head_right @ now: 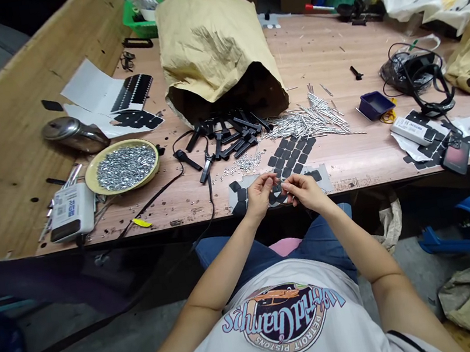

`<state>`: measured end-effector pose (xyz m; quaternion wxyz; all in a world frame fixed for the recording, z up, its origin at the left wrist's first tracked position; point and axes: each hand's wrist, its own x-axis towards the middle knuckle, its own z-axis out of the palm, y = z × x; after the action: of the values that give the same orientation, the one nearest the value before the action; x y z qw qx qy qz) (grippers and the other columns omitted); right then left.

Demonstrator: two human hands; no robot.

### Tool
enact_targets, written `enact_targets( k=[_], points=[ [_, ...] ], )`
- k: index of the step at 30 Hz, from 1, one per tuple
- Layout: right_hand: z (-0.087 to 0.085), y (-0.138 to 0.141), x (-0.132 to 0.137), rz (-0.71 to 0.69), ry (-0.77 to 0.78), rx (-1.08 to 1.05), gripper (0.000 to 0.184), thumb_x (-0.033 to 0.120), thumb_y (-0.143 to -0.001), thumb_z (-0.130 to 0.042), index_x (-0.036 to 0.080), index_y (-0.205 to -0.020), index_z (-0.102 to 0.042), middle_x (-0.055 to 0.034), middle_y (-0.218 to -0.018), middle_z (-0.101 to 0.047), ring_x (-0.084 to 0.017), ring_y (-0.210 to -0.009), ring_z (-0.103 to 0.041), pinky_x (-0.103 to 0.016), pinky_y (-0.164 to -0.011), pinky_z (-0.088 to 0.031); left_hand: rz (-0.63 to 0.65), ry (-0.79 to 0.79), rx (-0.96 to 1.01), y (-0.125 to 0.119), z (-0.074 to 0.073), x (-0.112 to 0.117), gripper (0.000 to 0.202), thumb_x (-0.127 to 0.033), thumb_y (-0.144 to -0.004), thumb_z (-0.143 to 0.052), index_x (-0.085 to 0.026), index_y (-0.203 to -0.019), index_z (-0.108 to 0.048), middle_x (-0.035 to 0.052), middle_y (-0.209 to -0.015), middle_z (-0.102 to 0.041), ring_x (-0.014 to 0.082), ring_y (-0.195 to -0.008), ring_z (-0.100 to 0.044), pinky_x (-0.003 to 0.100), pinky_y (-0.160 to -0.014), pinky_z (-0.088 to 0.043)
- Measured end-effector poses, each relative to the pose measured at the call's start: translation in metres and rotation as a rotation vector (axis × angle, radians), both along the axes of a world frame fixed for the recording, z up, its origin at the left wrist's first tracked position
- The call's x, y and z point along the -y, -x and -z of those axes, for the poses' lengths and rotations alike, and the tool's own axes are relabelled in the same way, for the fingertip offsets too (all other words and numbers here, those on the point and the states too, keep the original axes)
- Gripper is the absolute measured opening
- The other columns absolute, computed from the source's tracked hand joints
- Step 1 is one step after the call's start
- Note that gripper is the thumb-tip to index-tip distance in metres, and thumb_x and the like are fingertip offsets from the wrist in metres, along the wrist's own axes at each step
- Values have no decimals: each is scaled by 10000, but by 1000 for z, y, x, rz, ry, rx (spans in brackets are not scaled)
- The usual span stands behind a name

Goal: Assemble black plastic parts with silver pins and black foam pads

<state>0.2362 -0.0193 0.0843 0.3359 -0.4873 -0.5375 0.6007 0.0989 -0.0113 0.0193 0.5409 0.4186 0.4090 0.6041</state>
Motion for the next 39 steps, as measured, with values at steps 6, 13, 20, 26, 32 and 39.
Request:
enact_targets(
  k=[6,13,20,26,32,39],
  points=[
    [5,3,1,-9,11,57,437,570,-628,-701,166,-671,-539,40,-555,-556,-68,-447,-520,-193,-408,-443,56,-105,-80,-1,-9,4,380,-543,-687,-679,-164,-665,-664,24,-719,-630,116,-663,-564,236,-592,-431],
    [11,-12,7,-82,110,-31,480,454,-647,-742,172,-1005,-591,31,-679,-626,-85,-544,-594,-223,-521,-519,-83,-1,-1,7,0,-6,407,-557,-691,-668,-163,-612,-604,-20,-566,-539,81,-537,-459,231,-556,-399],
    [17,-29,20,-315,178,-42,568,415,-825,-568,211,-1337,-434,80,-600,-556,-56,-392,-523,-169,-371,-419,-36,38,57,5,4,-5,425,-575,-643,-700,-159,-600,-623,-32,-541,-525,61,-491,-394,226,-518,-361],
    [29,-28,41,-116,135,-37,527,431,-798,-550,202,-1269,-493,66,-661,-539,-58,-348,-506,-183,-315,-397,147,29,3,-2,8,0,394,-545,-661,-703,-160,-749,-695,20,-683,-658,106,-614,-570,240,-600,-447],
    [40,-56,48,340,91,199,483,422,-781,-510,217,-1218,-514,81,-615,-494,-90,-357,-512,-220,-331,-422,-6,41,-132,0,15,4,459,-547,-754,-617,-181,-1024,-683,81,-925,-706,153,-791,-646,262,-681,-500],
    [31,-74,42,233,22,819,424,228,-843,-432,176,-1243,-563,62,-392,-482,-169,-433,-567,-283,-581,-477,-64,-72,-246,11,1,10,419,-525,-836,-521,-166,-953,-702,72,-827,-700,160,-767,-654,283,-709,-521]
  ],
)
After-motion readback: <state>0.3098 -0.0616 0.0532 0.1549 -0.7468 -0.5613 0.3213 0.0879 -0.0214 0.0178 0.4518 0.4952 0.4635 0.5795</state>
